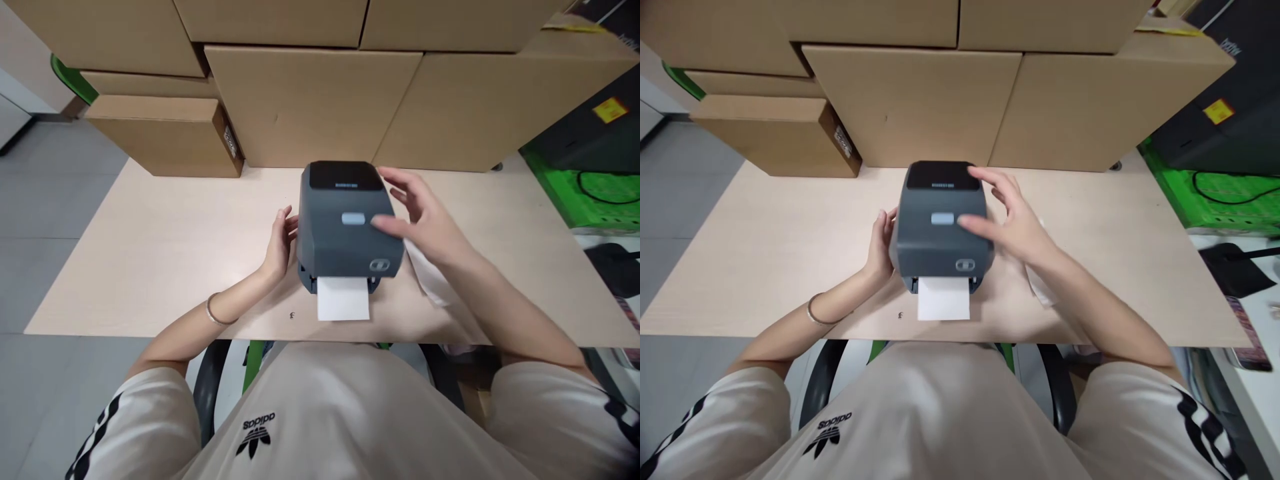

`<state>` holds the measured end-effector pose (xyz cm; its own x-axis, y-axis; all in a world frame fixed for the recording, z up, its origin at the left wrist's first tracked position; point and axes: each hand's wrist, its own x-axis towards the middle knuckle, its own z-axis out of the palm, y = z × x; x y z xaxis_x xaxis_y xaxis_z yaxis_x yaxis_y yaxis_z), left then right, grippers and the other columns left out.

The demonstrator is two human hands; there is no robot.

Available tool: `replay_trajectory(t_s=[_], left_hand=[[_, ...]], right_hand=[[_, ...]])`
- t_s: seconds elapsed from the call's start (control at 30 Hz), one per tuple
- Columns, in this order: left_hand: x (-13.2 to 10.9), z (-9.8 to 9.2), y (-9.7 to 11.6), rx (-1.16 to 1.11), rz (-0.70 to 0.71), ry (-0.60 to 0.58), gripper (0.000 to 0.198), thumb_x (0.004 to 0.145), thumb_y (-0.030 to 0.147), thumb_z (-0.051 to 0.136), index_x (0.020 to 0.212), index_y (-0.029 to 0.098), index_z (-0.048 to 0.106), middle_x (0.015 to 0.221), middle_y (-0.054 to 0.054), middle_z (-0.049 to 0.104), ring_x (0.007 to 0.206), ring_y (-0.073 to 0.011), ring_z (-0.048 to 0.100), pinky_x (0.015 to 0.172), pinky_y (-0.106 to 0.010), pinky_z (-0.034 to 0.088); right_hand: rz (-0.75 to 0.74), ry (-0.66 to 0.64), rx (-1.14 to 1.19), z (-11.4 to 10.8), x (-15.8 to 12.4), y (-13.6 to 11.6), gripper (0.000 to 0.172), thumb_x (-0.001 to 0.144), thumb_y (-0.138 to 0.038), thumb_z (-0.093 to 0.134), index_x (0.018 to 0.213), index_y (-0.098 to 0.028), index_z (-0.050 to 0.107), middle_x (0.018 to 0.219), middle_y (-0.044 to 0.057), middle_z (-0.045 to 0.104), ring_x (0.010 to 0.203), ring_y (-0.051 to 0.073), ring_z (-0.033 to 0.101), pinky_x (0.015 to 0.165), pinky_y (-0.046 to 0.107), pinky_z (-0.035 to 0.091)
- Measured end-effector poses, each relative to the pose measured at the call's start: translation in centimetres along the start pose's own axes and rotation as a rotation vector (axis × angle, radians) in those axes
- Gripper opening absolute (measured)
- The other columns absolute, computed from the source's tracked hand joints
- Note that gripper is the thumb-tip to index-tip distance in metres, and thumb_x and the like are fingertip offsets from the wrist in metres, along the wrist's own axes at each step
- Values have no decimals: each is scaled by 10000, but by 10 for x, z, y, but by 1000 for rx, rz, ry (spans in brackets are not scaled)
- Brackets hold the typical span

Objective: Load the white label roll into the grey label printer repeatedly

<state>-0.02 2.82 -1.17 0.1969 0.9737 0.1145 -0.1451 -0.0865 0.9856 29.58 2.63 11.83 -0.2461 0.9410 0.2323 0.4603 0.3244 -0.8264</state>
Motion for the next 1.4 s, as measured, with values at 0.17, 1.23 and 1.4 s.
replay_trajectory(t_s=[0.17,1.23,1.4], left_hand=[[-13,7,15,-41,-136,9,892,1106,880,347,1861,433,189,1818,-52,546,1755,-395,438,1412,-645,424],[1,6,-28,-95,-125,156,925,1060,849,511,1815,437,172,1690,-92,642,1626,-365,564,1378,-618,415],[-2,5,-29,-99,-111,156,800,1070,831,512,1736,418,355,1690,-86,645,1607,-346,583,1363,-587,434]], right_hand=[[347,-153,157,22,-40,19,1197,919,-712,815,1872,-331,201,1928,183,336,1762,422,409,1361,707,479],[-267,20,-605,29,-66,12,602,971,-684,760,1527,-454,730,1839,74,483,1767,541,320,1390,850,261],[-409,-113,-655,40,-70,6,555,989,-618,727,1510,-428,739,1783,99,576,1697,525,461,1353,874,306]])
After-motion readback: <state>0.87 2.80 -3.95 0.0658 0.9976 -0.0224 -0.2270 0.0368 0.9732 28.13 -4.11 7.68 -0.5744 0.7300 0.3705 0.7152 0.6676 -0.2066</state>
